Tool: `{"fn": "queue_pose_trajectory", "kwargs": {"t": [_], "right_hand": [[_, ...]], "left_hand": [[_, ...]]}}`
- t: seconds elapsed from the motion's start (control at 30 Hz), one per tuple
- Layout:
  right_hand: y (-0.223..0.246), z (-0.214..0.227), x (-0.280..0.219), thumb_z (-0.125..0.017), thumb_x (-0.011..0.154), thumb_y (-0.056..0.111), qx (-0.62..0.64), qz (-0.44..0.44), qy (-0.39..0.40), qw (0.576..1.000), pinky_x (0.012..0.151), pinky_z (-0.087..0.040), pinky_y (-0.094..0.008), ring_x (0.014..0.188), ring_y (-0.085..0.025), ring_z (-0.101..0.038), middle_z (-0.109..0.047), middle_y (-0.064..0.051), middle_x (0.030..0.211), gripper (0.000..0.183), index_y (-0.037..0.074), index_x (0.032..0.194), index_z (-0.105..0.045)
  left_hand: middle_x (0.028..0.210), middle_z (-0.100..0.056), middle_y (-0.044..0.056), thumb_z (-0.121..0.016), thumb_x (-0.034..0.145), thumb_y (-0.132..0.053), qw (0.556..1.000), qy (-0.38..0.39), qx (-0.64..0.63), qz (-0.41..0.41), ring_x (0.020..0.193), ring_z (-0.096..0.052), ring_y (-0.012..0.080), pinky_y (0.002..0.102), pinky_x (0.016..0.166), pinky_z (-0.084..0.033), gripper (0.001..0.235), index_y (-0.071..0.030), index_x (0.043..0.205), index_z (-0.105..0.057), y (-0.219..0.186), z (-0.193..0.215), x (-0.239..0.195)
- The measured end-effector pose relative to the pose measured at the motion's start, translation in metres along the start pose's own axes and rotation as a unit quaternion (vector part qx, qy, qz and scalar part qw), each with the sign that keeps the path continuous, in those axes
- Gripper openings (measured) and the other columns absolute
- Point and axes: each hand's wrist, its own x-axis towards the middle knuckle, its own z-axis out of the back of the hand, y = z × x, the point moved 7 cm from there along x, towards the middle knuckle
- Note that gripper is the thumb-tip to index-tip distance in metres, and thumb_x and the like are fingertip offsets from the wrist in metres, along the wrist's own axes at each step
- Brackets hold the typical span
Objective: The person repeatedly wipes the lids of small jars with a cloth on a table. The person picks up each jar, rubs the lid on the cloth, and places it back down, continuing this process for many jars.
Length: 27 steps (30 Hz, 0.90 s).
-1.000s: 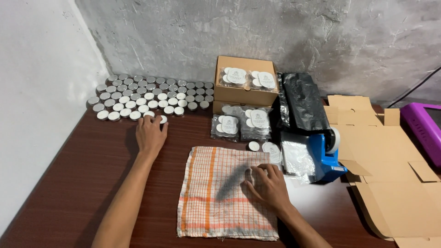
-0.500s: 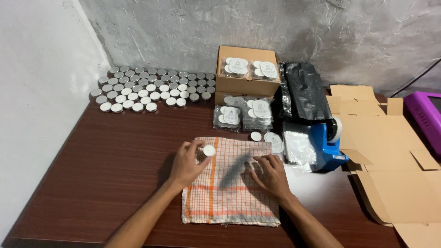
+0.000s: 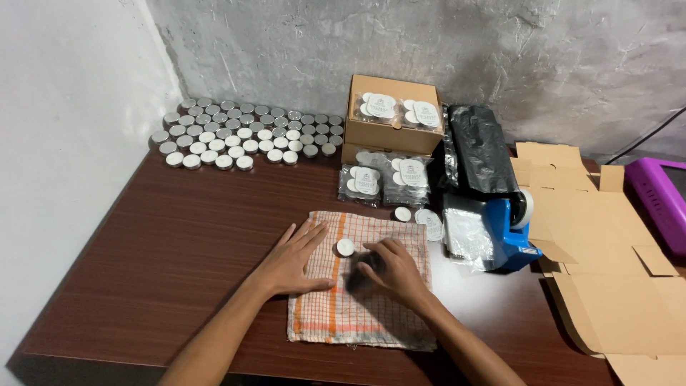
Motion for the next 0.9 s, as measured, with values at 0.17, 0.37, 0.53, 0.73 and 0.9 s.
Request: {"fn": "queue_pose_trajectory", "kwargs": {"t": [0.17, 0.37, 0.53, 0.73, 0.9], "right_hand": [[0.027, -0.021, 0.042, -0.078, 0.085, 0.036, -0.029, -0.063, 0.064, 0.996, 0.076, -0.056, -0.043, 0.090, -0.030, -0.061, -0.061, -0.009, 0.098, 0.043, 0.008, 0.116, -0.070], [-0.014, -0.016, 0.042, -0.084, 0.077, 0.032, -0.005, -0.141, 0.113, 0.984, 0.085, -0.055, -0.050, 0.101, -0.038, -0.061, -0.060, -0.013, 0.102, 0.046, 0.008, 0.111, -0.067], [-0.049, -0.001, 0.014, -0.085, 0.077, 0.040, -0.015, -0.224, 0.128, 0.966, 0.092, -0.053, -0.054, 0.107, -0.039, -0.062, -0.063, -0.011, 0.104, 0.049, 0.015, 0.114, -0.066], [0.020, -0.027, -0.035, -0.087, 0.076, 0.043, 0.077, -0.116, 0.149, 0.979, 0.092, -0.053, -0.048, 0.106, -0.037, -0.062, -0.062, -0.009, 0.102, 0.049, 0.018, 0.114, -0.067], [-0.050, -0.005, -0.009, -0.090, 0.074, 0.034, 0.021, -0.110, 0.057, 0.992, 0.084, -0.053, -0.047, 0.094, -0.034, -0.065, -0.064, -0.008, 0.092, 0.042, 0.017, 0.108, -0.072]], "left_hand": [[0.169, -0.020, 0.013, -0.055, 0.072, -0.091, 0.996, 0.048, 0.073, 0.015, 0.156, -0.009, 0.0361, 0.059, 0.125, -0.009, 0.125, -0.007, 0.159, -0.025, -0.004, -0.004, -0.003], [0.169, -0.018, 0.015, -0.062, 0.064, -0.092, 0.996, 0.045, 0.073, -0.015, 0.156, -0.007, 0.0397, 0.062, 0.123, -0.008, 0.134, -0.007, 0.160, -0.024, -0.010, -0.005, -0.009], [0.169, -0.015, 0.015, -0.057, 0.057, -0.100, 0.995, 0.065, 0.076, -0.013, 0.156, -0.003, 0.0383, 0.059, 0.124, -0.007, 0.144, -0.006, 0.160, -0.022, -0.008, -0.007, -0.010], [0.168, -0.012, 0.021, -0.060, 0.056, -0.100, 0.992, 0.079, 0.092, -0.021, 0.156, -0.003, 0.0415, 0.059, 0.124, -0.006, 0.148, -0.003, 0.159, -0.020, -0.010, -0.011, -0.010], [0.169, -0.009, 0.021, -0.063, 0.055, -0.100, 0.993, 0.087, 0.081, -0.005, 0.156, -0.001, 0.0408, 0.060, 0.124, -0.004, 0.151, -0.003, 0.160, -0.015, -0.008, -0.013, -0.011]]}}
